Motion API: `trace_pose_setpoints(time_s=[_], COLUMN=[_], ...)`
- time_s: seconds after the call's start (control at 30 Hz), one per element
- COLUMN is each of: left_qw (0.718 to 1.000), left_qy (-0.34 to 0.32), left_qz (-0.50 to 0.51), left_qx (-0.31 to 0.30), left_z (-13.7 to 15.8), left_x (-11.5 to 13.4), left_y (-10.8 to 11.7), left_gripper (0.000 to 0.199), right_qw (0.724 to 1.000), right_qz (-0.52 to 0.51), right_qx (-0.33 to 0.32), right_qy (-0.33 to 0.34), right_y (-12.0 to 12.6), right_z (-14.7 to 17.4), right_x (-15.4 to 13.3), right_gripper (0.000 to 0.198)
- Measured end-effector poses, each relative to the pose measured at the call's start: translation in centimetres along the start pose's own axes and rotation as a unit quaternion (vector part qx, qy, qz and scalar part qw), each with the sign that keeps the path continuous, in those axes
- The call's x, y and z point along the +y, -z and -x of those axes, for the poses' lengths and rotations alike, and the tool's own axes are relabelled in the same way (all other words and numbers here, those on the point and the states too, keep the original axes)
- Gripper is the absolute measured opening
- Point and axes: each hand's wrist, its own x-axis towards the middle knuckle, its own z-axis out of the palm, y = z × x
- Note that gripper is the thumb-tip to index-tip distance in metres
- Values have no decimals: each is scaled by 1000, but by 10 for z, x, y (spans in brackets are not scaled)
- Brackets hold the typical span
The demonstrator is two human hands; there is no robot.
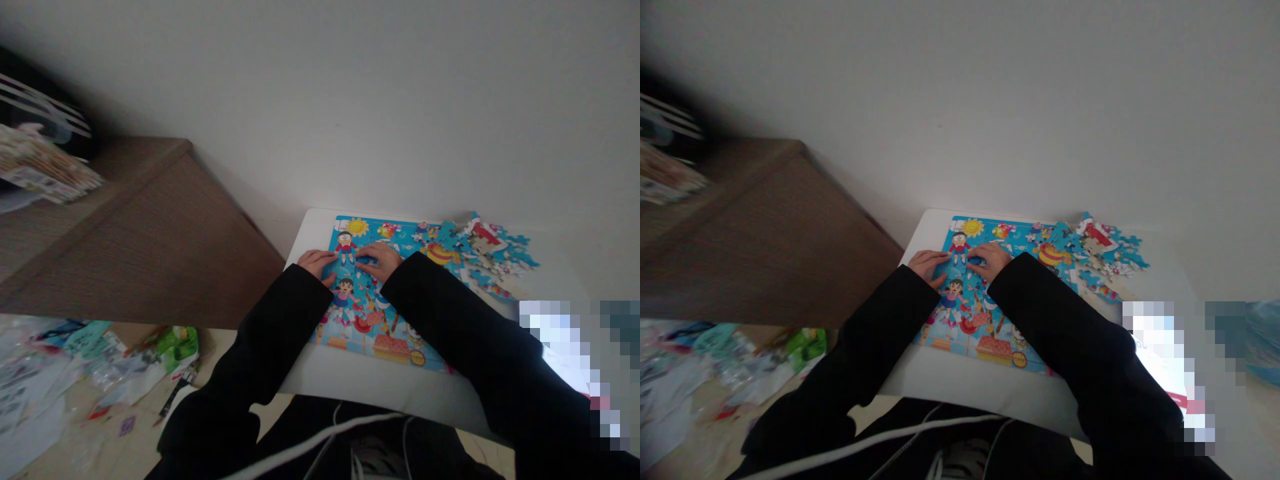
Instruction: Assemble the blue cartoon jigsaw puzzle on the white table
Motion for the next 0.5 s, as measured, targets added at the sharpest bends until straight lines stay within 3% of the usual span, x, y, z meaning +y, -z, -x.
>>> trace_pose_setpoints(time_s=[0.27,0.5], left_qw=[999,994], left_qy=[1,-43], left_qz=[-33,-53], left_qx=[-9,-81], left_z=[2,5], left_x=[2,9], left_y=[-1,-6], left_gripper=[41,45], right_qw=[1000,999], right_qz=[8,14], right_qx=[19,39], right_qy=[8,24], right_y=[-3,-6], right_z=[2,3], right_x=[0,1], right_gripper=[19,20])
